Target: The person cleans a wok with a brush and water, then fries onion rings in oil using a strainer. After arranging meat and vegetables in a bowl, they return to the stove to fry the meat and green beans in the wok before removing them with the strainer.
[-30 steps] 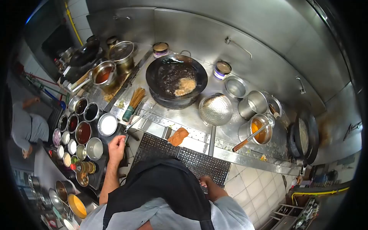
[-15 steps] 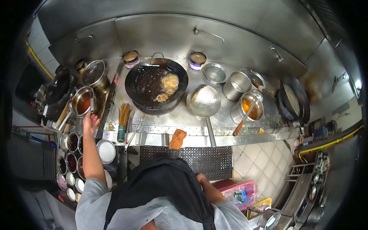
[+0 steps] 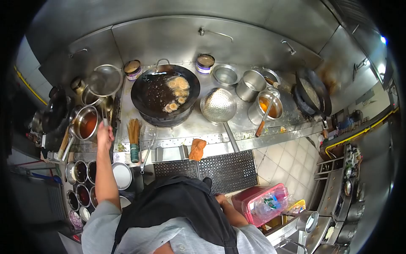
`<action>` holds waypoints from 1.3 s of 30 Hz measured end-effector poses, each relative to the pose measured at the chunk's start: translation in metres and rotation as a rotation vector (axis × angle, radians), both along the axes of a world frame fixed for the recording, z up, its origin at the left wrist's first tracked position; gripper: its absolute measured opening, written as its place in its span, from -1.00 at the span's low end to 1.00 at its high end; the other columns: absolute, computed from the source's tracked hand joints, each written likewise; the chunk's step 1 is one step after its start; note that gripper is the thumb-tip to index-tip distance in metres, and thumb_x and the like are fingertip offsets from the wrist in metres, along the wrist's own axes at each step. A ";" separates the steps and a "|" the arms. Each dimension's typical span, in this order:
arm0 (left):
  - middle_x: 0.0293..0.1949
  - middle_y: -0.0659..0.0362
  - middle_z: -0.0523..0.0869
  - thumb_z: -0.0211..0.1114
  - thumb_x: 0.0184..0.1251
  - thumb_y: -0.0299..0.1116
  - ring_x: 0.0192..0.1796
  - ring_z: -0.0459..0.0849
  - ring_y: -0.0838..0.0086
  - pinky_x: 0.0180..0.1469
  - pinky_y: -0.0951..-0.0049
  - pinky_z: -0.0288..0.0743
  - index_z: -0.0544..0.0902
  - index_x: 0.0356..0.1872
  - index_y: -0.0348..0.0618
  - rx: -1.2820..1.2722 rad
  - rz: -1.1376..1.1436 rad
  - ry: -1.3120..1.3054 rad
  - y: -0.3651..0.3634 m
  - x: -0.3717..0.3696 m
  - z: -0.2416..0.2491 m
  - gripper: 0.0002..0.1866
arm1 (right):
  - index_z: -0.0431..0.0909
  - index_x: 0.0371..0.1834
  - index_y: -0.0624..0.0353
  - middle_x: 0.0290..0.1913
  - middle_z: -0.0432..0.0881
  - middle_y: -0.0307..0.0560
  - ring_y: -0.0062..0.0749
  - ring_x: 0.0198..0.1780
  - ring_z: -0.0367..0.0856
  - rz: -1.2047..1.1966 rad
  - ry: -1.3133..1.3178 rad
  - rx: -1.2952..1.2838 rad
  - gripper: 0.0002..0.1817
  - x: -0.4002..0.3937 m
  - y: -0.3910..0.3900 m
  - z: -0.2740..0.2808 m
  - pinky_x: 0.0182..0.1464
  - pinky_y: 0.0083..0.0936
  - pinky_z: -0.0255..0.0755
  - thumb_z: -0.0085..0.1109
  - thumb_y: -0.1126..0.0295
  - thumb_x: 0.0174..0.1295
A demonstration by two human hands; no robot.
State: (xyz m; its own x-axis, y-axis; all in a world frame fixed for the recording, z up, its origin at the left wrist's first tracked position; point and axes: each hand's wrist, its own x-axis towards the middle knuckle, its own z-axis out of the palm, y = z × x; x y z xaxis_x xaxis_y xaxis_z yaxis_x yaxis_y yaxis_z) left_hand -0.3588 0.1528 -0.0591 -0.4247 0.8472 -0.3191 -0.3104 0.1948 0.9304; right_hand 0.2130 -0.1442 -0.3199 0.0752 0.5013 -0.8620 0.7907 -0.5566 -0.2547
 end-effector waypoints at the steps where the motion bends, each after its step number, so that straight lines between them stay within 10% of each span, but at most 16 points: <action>1: -0.51 0.32 0.45 -0.05 0.28 -0.55 -0.68 0.28 0.68 -0.71 0.60 0.14 0.27 0.41 -0.02 0.002 -0.052 0.045 -0.016 0.013 0.006 -0.39 | 0.62 0.09 0.12 0.18 0.59 0.09 -0.10 0.24 0.54 -0.016 0.011 0.006 -0.31 -0.004 0.002 0.004 0.19 -0.35 0.41 0.22 -0.16 0.01; 11: -0.47 0.23 0.55 -0.04 0.18 -0.58 -0.68 0.36 0.58 -0.74 0.49 0.22 0.27 0.43 -0.17 -0.155 -0.318 0.340 -0.018 0.084 -0.003 -0.33 | 0.63 0.06 0.15 0.09 0.65 0.11 -0.07 0.17 0.59 0.141 0.028 0.194 -0.51 0.001 0.041 0.039 0.16 -0.30 0.45 0.05 0.05 0.21; 15: -0.53 0.26 0.53 -0.04 0.14 -0.59 -0.69 0.35 0.57 -0.75 0.48 0.23 0.28 0.43 -0.11 -0.203 -0.313 0.353 0.033 0.103 -0.029 -0.29 | 0.64 0.05 0.17 0.07 0.67 0.09 -0.10 0.15 0.61 -0.029 0.293 0.210 -0.55 0.044 0.020 -0.080 0.14 -0.33 0.45 0.02 0.12 0.25; 23: -0.59 0.27 0.51 0.00 0.10 -0.59 -0.72 0.31 0.57 -0.73 0.45 0.19 0.35 0.41 -0.05 -0.132 -0.435 0.439 0.078 0.126 -0.045 -0.29 | 0.62 0.06 0.16 0.12 0.64 0.07 -0.06 0.21 0.55 0.139 0.018 0.201 -0.55 0.050 -0.029 0.021 0.20 -0.29 0.37 -0.05 0.13 0.27; 28: -0.40 0.11 0.71 -0.01 0.17 -0.56 -0.42 0.66 0.35 -0.33 0.36 0.55 0.49 0.29 -0.12 0.046 -0.548 0.859 0.068 0.117 -0.040 -0.43 | 0.63 0.04 0.16 0.09 0.65 0.07 -0.06 0.16 0.58 0.189 0.021 0.147 -0.56 0.062 -0.045 0.015 0.16 -0.27 0.40 -0.06 0.14 0.27; 30: -0.05 -0.09 0.73 0.01 0.21 -0.52 0.02 0.69 0.13 0.13 0.32 0.50 0.51 0.26 -0.15 0.110 -0.579 1.013 0.060 0.110 -0.041 -0.48 | 0.63 0.04 0.16 0.06 0.66 0.07 -0.07 0.13 0.60 0.173 0.013 0.131 -0.56 0.065 -0.047 0.014 0.12 -0.27 0.43 -0.05 0.15 0.27; 39: 0.15 -0.19 0.58 0.06 0.22 -0.48 0.22 0.57 0.05 0.27 0.27 0.39 0.51 0.25 -0.21 0.089 -0.508 1.076 -0.013 0.088 0.027 -0.49 | 0.64 -0.03 0.15 -0.14 0.71 0.03 -0.20 -0.16 0.70 0.097 0.134 0.218 -0.63 0.079 0.002 -0.041 -0.21 -0.33 0.54 -0.03 0.20 0.27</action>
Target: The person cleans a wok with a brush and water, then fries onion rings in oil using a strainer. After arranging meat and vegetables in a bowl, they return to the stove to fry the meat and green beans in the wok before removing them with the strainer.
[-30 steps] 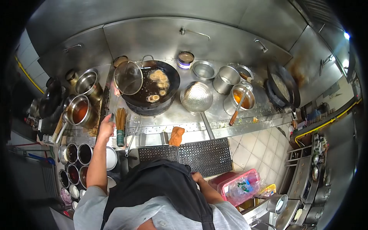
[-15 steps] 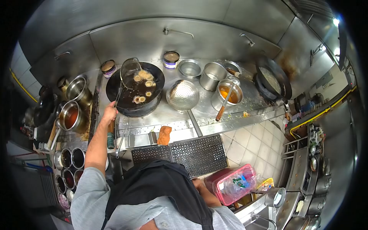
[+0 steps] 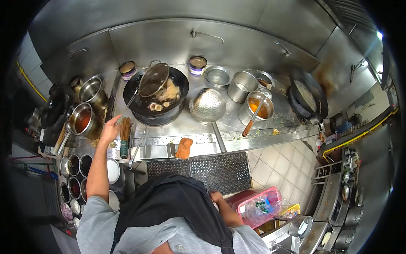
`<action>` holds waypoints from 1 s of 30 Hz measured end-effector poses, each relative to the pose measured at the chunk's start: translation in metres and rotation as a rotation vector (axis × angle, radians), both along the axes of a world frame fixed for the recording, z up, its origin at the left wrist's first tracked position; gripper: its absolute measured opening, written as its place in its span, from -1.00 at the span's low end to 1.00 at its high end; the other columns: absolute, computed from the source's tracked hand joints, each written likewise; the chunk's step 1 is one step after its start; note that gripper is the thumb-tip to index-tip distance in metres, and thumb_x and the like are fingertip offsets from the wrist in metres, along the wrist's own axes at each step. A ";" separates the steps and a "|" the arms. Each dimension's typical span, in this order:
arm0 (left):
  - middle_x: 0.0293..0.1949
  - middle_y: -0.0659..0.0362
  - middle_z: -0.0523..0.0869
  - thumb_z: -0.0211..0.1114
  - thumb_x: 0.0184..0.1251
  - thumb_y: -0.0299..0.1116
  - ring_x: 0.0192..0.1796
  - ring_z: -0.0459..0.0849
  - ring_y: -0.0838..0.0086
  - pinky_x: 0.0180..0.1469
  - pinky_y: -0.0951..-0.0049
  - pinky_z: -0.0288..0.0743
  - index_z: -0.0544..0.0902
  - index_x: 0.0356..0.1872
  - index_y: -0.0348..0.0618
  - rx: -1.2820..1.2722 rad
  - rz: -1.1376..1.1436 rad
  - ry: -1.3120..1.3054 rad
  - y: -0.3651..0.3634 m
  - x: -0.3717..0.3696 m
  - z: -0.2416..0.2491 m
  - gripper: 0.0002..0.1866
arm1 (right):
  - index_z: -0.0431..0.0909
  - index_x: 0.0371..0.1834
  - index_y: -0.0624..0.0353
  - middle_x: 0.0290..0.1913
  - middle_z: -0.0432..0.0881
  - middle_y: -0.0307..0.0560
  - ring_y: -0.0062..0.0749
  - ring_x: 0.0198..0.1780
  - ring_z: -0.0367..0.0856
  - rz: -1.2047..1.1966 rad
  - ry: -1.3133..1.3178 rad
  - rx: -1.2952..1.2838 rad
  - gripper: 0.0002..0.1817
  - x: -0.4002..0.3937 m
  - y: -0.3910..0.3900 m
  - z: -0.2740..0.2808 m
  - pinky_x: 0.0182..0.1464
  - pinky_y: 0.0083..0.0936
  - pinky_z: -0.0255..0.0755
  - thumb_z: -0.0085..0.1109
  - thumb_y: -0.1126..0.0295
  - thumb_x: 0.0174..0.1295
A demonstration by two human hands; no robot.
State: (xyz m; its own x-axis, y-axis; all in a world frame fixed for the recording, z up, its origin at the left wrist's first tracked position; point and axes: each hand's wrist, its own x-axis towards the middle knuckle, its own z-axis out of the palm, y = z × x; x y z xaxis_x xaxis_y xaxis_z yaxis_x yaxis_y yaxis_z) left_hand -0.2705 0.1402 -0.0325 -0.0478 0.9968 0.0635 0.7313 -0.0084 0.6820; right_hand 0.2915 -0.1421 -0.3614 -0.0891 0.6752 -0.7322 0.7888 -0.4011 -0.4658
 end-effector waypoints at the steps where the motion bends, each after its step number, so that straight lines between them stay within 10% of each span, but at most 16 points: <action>1: 0.11 -0.21 0.61 0.06 0.19 -0.50 0.17 0.61 0.08 0.22 0.28 0.43 0.51 0.25 -0.22 0.018 -0.007 -0.028 -0.002 -0.008 -0.004 -0.48 | 0.65 -0.09 0.15 -0.25 0.72 -0.02 -0.30 -0.33 0.71 0.034 0.108 0.062 -0.68 0.004 0.004 -0.017 -0.39 -0.38 0.56 -0.01 0.23 0.28; 4: -0.03 -0.18 0.69 0.05 0.16 -0.52 -0.03 0.70 0.17 0.10 0.33 0.49 0.51 0.24 -0.26 -0.053 0.105 -0.070 -0.009 -0.020 0.000 -0.47 | 0.69 -0.09 0.06 -0.19 0.72 -0.07 -0.26 -0.23 0.68 -0.583 0.231 -0.127 -0.73 -0.014 0.027 0.009 -0.30 -0.41 0.51 0.14 0.20 0.29; 9: -0.47 0.17 0.60 -0.01 0.19 -0.54 -0.64 0.45 0.51 -0.69 0.44 0.36 0.34 0.38 -0.27 -0.112 0.154 -0.167 -0.015 -0.027 0.020 -0.38 | 0.64 -0.15 0.10 -0.36 0.69 -0.21 -0.51 -0.47 0.62 -0.586 0.198 -0.106 -0.76 -0.030 0.041 0.062 -0.53 -0.44 0.51 0.04 0.24 0.31; 14: -0.50 0.20 0.56 -0.02 0.19 -0.56 -0.70 0.39 0.52 -0.72 0.46 0.31 0.35 0.38 -0.24 -0.181 0.226 -0.283 -0.015 -0.034 0.028 -0.38 | 0.60 -0.05 0.13 -0.28 0.68 -0.14 -0.39 -0.35 0.65 -0.344 0.040 -0.056 -0.69 -0.029 0.027 0.086 -0.45 -0.38 0.55 0.00 0.19 0.33; 17: -0.49 0.13 0.63 0.03 0.11 -0.57 -0.70 0.45 0.45 -0.68 0.37 0.41 0.39 0.36 -0.22 -0.228 0.262 -0.300 -0.010 -0.038 0.032 -0.35 | 0.60 -0.03 0.15 -0.23 0.69 -0.11 -0.34 -0.29 0.66 -0.174 0.157 -0.026 -0.70 0.005 -0.002 -0.007 -0.37 -0.29 0.58 0.01 0.24 0.31; 30: -0.51 0.25 0.57 0.05 0.20 -0.59 -0.69 0.35 0.63 -0.65 0.45 0.41 0.14 0.49 -0.07 -0.692 0.229 -0.464 0.020 -0.045 0.060 -0.25 | 0.58 0.06 0.07 -0.22 0.70 -0.16 -0.37 -0.26 0.67 -0.479 0.109 -0.191 -0.69 -0.008 0.007 0.039 -0.26 -0.23 0.55 0.00 0.27 0.32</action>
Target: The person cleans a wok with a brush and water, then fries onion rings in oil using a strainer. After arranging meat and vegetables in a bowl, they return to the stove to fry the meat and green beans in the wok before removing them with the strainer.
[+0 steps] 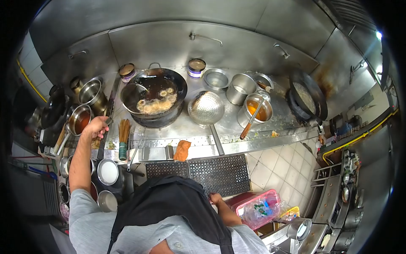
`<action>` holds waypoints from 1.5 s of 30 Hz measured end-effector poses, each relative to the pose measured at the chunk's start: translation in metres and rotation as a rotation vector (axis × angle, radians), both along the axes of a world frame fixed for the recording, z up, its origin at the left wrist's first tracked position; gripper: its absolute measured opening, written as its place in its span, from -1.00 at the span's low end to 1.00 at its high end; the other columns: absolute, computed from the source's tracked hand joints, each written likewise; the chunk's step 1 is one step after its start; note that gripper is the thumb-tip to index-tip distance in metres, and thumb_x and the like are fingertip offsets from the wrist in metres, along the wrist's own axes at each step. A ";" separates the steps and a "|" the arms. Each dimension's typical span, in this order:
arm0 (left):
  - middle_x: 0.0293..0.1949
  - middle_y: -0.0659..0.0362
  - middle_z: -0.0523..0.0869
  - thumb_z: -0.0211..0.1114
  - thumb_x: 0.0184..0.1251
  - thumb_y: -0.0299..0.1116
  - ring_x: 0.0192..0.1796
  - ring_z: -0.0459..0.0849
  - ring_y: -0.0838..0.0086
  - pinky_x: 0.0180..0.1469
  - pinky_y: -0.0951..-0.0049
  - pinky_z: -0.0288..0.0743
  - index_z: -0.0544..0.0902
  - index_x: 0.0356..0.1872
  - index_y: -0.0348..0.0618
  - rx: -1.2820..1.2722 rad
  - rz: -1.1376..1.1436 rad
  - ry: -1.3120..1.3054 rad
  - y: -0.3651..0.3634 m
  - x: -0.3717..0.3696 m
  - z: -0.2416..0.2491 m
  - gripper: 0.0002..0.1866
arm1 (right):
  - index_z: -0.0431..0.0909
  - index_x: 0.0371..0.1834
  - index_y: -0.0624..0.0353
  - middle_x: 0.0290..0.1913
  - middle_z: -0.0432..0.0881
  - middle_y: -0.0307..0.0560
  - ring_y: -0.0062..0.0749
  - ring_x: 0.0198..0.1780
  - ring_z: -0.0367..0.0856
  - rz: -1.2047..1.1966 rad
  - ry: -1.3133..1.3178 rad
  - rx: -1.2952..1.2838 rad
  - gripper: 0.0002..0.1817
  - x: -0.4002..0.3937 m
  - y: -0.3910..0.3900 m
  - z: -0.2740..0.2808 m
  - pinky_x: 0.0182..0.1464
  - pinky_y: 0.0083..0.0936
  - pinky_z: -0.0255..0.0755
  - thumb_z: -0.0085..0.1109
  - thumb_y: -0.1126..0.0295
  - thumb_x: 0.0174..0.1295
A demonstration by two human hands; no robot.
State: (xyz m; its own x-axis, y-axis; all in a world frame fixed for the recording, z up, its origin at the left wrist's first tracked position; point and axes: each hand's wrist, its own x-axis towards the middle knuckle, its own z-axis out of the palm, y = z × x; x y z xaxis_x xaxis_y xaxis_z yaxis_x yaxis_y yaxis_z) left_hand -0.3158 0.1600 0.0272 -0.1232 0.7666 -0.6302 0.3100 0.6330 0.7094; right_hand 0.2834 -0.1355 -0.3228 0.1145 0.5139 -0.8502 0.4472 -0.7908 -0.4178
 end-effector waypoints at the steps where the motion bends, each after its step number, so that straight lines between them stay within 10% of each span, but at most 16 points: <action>1: -0.51 0.25 0.57 0.05 0.20 -0.59 -0.69 0.35 0.63 -0.65 0.45 0.41 0.14 0.49 -0.07 0.002 -0.001 -0.001 0.001 -0.003 -0.002 -0.25 | 0.58 0.06 0.07 -0.22 0.70 -0.16 -0.37 -0.26 0.67 -0.001 -0.001 0.002 -0.69 0.005 0.000 -0.011 -0.26 -0.23 0.55 0.00 0.27 0.32; 7: -0.50 0.29 0.60 0.10 0.24 -0.57 -0.69 0.33 0.66 -0.63 0.51 0.28 0.07 0.51 -0.04 -0.081 -0.075 -0.234 0.002 0.009 -0.035 -0.22 | 0.60 0.01 0.04 -0.24 0.71 -0.22 -0.43 -0.30 0.67 0.174 -0.017 0.185 -0.72 0.004 0.004 -0.009 -0.32 -0.32 0.56 -0.01 0.26 0.33; 18: -0.48 0.25 0.58 0.10 0.22 -0.58 -0.69 0.32 0.64 -0.65 0.52 0.24 0.10 0.51 -0.01 0.004 0.097 -0.524 0.011 0.070 -0.100 -0.22 | 0.47 0.03 0.08 -0.30 0.65 -0.19 -0.50 -0.44 0.60 -0.887 0.339 0.548 -0.76 0.085 0.157 0.101 -0.46 -0.50 0.50 0.00 0.28 0.36; 24: -0.48 0.25 0.59 0.02 0.19 -0.59 -0.68 0.35 0.63 -0.66 0.49 0.28 0.27 0.45 -0.07 0.171 0.100 -0.225 0.005 0.081 -0.100 -0.30 | 0.49 0.00 0.09 -0.26 0.68 -0.17 -0.54 -0.41 0.61 -0.622 0.251 0.582 -0.76 0.074 0.178 0.123 -0.44 -0.56 0.51 0.02 0.25 0.38; 28: -0.33 0.15 0.70 0.02 0.14 -0.59 -0.51 0.57 0.49 -0.34 0.42 0.53 0.44 0.35 -0.13 0.389 -0.031 0.208 0.010 0.067 -0.110 -0.36 | 0.56 -0.26 0.12 -0.45 0.66 -0.12 -0.48 -0.55 0.59 -0.276 0.183 0.496 -0.69 0.069 0.111 0.030 -0.53 -0.48 0.50 -0.10 0.17 0.43; 31: -0.06 -0.05 0.73 0.03 0.15 -0.56 -0.09 0.71 0.29 0.01 0.42 0.52 0.52 0.27 -0.16 0.504 -0.106 0.438 0.004 0.072 -0.091 -0.44 | 0.64 -0.37 0.20 -0.42 0.70 0.11 -0.41 -0.54 0.64 0.687 -0.164 0.288 -0.61 0.071 0.034 -0.046 -0.55 -0.39 0.50 -0.07 0.13 0.30; 35: 0.11 -0.16 0.62 0.06 0.19 -0.56 0.21 0.60 0.16 0.16 0.39 0.45 0.54 0.23 -0.16 0.535 -0.103 0.490 -0.015 0.088 -0.057 -0.48 | 0.64 -0.39 0.21 -0.44 0.69 0.08 -0.39 -0.52 0.64 0.460 -0.064 0.153 -0.62 0.062 -0.034 -0.080 -0.55 -0.40 0.50 -0.06 0.14 0.29; 39: -0.03 -0.06 0.73 0.07 0.17 -0.59 -0.05 0.73 0.28 -0.03 0.43 0.52 0.53 0.25 -0.19 0.655 -0.120 0.504 -0.034 0.094 -0.050 -0.46 | 0.63 -0.40 0.22 -0.46 0.67 0.04 -0.36 -0.50 0.63 0.344 -0.015 0.112 -0.63 0.066 -0.065 -0.085 -0.55 -0.40 0.49 -0.05 0.16 0.29; 45: -0.34 0.27 0.62 0.04 0.16 -0.68 -0.47 0.42 0.69 -0.42 0.61 0.33 0.49 0.29 -0.24 0.644 0.107 0.154 -0.059 0.107 -0.038 -0.42 | 0.63 -0.42 0.23 -0.49 0.65 0.00 -0.32 -0.48 0.63 -0.055 0.213 -0.033 -0.65 0.073 -0.038 -0.111 -0.54 -0.40 0.49 -0.03 0.19 0.28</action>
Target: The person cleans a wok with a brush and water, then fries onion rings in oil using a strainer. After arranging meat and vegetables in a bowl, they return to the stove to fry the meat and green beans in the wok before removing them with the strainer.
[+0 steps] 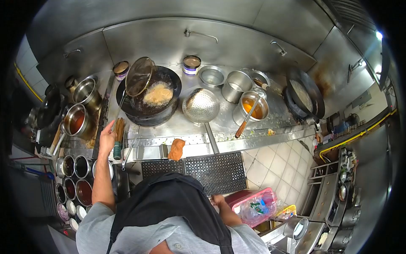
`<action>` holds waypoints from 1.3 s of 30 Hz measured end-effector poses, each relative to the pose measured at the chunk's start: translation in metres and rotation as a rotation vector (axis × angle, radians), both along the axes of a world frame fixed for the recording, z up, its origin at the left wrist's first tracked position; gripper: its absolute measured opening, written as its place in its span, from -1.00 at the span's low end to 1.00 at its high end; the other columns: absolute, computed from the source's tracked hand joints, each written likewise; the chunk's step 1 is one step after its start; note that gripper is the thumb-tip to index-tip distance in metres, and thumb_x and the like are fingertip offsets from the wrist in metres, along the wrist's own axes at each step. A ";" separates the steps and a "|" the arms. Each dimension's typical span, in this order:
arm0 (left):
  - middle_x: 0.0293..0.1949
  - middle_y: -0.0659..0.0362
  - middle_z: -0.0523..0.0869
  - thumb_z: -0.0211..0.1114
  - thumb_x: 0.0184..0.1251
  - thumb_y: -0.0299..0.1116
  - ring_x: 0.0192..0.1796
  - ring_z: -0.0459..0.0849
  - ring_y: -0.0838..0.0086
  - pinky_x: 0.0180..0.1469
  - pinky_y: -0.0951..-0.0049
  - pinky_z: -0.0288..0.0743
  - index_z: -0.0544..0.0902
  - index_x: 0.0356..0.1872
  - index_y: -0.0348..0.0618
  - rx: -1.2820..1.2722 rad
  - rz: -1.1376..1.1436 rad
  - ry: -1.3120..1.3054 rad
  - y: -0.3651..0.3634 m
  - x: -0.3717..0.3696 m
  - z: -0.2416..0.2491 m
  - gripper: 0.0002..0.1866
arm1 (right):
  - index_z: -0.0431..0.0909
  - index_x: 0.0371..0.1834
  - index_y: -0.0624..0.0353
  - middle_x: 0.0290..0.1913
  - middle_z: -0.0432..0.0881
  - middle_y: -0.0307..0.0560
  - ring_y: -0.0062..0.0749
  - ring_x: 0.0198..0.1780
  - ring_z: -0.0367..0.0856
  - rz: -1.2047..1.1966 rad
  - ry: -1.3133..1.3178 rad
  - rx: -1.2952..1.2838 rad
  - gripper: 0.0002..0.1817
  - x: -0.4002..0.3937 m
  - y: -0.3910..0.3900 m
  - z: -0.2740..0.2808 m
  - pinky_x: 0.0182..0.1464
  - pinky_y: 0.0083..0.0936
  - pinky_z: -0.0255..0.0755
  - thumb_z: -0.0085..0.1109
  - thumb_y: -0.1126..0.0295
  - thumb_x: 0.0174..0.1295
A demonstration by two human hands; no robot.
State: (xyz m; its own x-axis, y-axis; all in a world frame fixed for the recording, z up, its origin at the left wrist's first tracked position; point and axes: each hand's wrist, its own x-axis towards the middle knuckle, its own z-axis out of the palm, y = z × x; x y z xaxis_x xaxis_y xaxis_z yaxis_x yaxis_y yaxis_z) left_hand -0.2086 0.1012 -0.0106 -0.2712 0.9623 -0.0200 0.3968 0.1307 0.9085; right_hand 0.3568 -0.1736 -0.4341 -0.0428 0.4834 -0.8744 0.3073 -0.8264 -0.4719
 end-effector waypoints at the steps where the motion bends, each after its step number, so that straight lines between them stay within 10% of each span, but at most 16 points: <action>1: -0.36 0.29 0.60 0.05 0.15 -0.69 -0.47 0.42 0.68 -0.41 0.61 0.33 0.49 0.30 -0.23 0.008 0.026 0.011 -0.002 0.000 -0.005 -0.41 | 0.57 -0.18 0.15 -0.39 0.66 -0.09 -0.33 -0.43 0.64 -0.057 -0.091 0.015 -0.70 -0.007 0.021 0.039 -0.46 -0.36 0.54 -0.02 0.17 0.32; 2: -0.39 0.30 0.59 0.05 0.15 -0.69 -0.46 0.43 0.68 -0.39 0.61 0.33 0.49 0.30 -0.22 0.016 0.054 0.021 -0.005 0.000 -0.009 -0.40 | 0.52 0.07 0.07 -0.30 0.67 -0.18 -0.33 -0.38 0.66 -0.115 -0.182 0.030 -0.66 -0.021 0.048 0.097 -0.38 -0.32 0.59 0.00 0.15 0.36; 9: -0.49 0.35 0.50 0.09 0.15 -0.65 -0.44 0.41 0.67 -0.34 0.62 0.33 0.48 0.32 -0.20 0.030 0.092 -0.092 -0.023 -0.017 -0.041 -0.40 | 0.56 -0.10 0.02 -0.32 0.67 -0.23 -0.55 -0.43 0.61 -0.298 -0.111 0.159 -0.78 -0.051 0.100 0.133 -0.49 -0.53 0.42 0.02 0.20 0.34; 13: -0.49 0.32 0.52 0.08 0.16 -0.64 -0.45 0.43 0.64 -0.33 0.60 0.36 0.45 0.34 -0.20 0.018 0.164 -0.157 -0.028 -0.032 -0.052 -0.39 | 0.59 -0.19 0.02 -0.34 0.67 -0.25 -0.47 -0.38 0.64 -0.208 -0.138 0.095 -0.83 -0.058 0.080 0.113 -0.44 -0.42 0.45 0.03 0.31 0.27; 15: -0.47 0.29 0.55 0.07 0.16 -0.62 -0.44 0.46 0.63 -0.30 0.59 0.38 0.43 0.35 -0.20 -0.013 0.181 -0.093 -0.025 -0.042 -0.055 -0.38 | 0.64 -0.21 0.10 -0.30 0.69 -0.15 -0.34 -0.34 0.68 0.411 -0.295 0.483 -0.78 -0.033 0.051 0.040 -0.35 -0.36 0.50 0.00 0.36 0.20; 20: -0.42 0.22 0.59 0.07 0.13 -0.59 -0.39 0.54 0.58 -0.23 0.59 0.41 0.45 0.32 -0.22 -0.087 0.215 -0.060 -0.010 -0.050 -0.059 -0.38 | 0.66 -0.11 0.19 -0.20 0.71 -0.02 -0.27 -0.27 0.68 0.267 -0.256 0.189 -0.68 -0.048 0.013 0.072 -0.26 -0.40 0.53 -0.03 0.37 0.18; 22: -0.50 0.24 0.57 0.02 0.11 -0.53 -0.67 0.39 0.56 -0.70 0.48 0.27 0.40 0.38 -0.11 0.017 0.173 0.036 0.012 -0.068 -0.107 -0.33 | 0.66 -0.07 0.21 -0.18 0.71 0.00 -0.29 -0.19 0.67 0.487 -0.222 0.445 -0.68 -0.020 -0.009 0.029 -0.24 -0.31 0.54 0.00 0.33 0.21; 32: -0.44 0.28 0.50 -0.06 0.24 -0.49 -0.64 0.30 0.61 -0.64 0.49 0.27 0.11 0.51 -0.05 -0.337 0.126 -0.486 0.058 0.007 -0.081 -0.28 | 0.55 -0.05 0.04 -0.26 0.66 -0.22 -0.46 -0.37 0.64 0.064 -0.207 0.176 -0.75 -0.050 0.005 0.085 -0.40 -0.38 0.49 0.10 0.25 0.26; 39: -0.52 0.30 0.47 -0.05 0.22 -0.54 -0.66 0.29 0.63 -0.65 0.51 0.22 -0.01 0.55 -0.01 -0.372 0.001 -0.645 0.075 0.023 -0.073 -0.21 | 0.65 -0.17 0.05 -0.25 0.67 -0.15 -0.39 -0.36 0.65 0.158 0.022 0.431 -0.79 -0.033 -0.023 0.008 -0.37 -0.37 0.51 0.07 0.32 0.20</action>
